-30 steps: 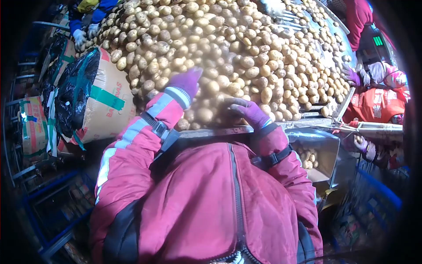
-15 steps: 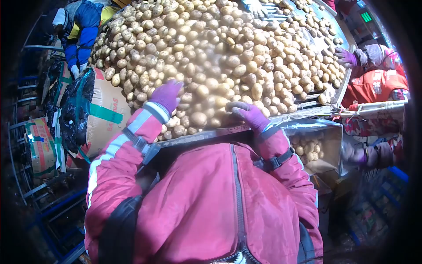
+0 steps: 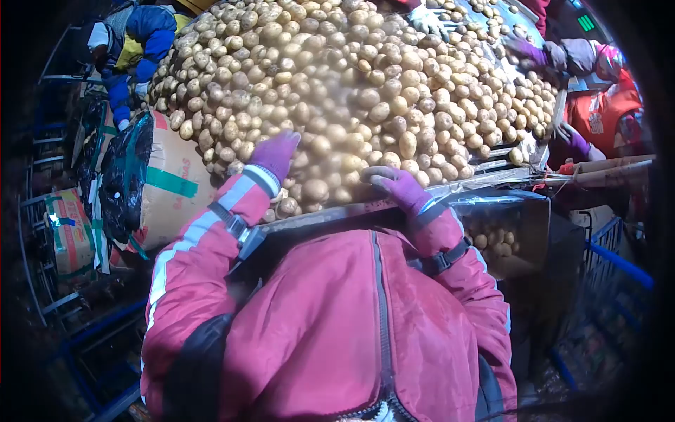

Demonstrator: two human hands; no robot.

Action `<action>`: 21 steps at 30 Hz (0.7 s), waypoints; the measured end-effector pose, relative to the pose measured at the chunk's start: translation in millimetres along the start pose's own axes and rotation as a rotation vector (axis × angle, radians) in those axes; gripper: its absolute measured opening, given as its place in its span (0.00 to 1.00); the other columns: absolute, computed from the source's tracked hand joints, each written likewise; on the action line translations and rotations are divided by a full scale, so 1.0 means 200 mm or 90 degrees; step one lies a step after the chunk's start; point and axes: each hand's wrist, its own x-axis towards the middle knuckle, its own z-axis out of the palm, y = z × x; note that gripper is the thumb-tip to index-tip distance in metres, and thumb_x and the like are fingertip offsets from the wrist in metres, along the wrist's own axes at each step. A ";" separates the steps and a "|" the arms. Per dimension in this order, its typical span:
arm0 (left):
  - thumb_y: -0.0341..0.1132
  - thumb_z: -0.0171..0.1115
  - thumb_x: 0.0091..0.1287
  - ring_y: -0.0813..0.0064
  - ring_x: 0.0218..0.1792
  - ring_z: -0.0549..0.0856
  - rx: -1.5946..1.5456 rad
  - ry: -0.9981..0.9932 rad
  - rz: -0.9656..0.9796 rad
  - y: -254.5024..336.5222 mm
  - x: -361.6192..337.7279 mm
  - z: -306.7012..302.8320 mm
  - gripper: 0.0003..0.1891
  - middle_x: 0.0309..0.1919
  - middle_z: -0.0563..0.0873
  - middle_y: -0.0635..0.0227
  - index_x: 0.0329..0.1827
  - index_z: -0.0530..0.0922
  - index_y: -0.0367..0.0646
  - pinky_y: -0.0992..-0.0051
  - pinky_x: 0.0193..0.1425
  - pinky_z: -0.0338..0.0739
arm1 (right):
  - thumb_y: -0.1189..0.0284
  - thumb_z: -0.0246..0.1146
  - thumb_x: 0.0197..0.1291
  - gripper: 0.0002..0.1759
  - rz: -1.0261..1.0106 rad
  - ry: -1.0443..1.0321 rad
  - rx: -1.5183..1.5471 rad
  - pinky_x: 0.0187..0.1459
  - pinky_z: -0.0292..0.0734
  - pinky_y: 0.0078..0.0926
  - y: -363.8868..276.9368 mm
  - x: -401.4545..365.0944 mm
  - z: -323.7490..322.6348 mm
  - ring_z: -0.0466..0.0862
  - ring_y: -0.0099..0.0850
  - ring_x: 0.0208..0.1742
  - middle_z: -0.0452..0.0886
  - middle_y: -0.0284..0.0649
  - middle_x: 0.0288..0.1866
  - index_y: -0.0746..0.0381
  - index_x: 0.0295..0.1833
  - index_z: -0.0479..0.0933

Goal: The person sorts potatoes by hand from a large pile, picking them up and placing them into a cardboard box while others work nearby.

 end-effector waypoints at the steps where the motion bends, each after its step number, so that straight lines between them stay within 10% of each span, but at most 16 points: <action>1: 0.35 0.68 0.60 0.55 0.54 0.84 0.018 -0.038 -0.022 0.01 0.02 0.00 0.29 0.63 0.79 0.56 0.67 0.75 0.47 0.57 0.57 0.78 | 0.63 0.64 0.70 0.22 -0.004 -0.005 -0.001 0.61 0.78 0.29 0.01 0.01 0.00 0.83 0.31 0.57 0.85 0.42 0.57 0.61 0.64 0.81; 13: 0.39 0.67 0.63 0.56 0.56 0.84 0.059 -0.047 -0.039 0.07 -0.07 -0.09 0.30 0.59 0.81 0.57 0.70 0.73 0.48 0.57 0.66 0.74 | 0.67 0.60 0.74 0.20 -0.027 -0.018 0.032 0.64 0.76 0.29 -0.08 -0.10 -0.05 0.83 0.30 0.59 0.86 0.42 0.57 0.67 0.64 0.79; 21: 0.46 0.77 0.52 0.62 0.53 0.86 -0.423 0.039 -0.121 0.14 -0.04 -0.21 0.33 0.52 0.86 0.55 0.62 0.80 0.43 0.65 0.59 0.81 | 0.60 0.61 0.73 0.26 -0.008 -0.019 0.117 0.63 0.77 0.29 -0.17 -0.12 -0.03 0.82 0.30 0.61 0.83 0.41 0.62 0.66 0.69 0.75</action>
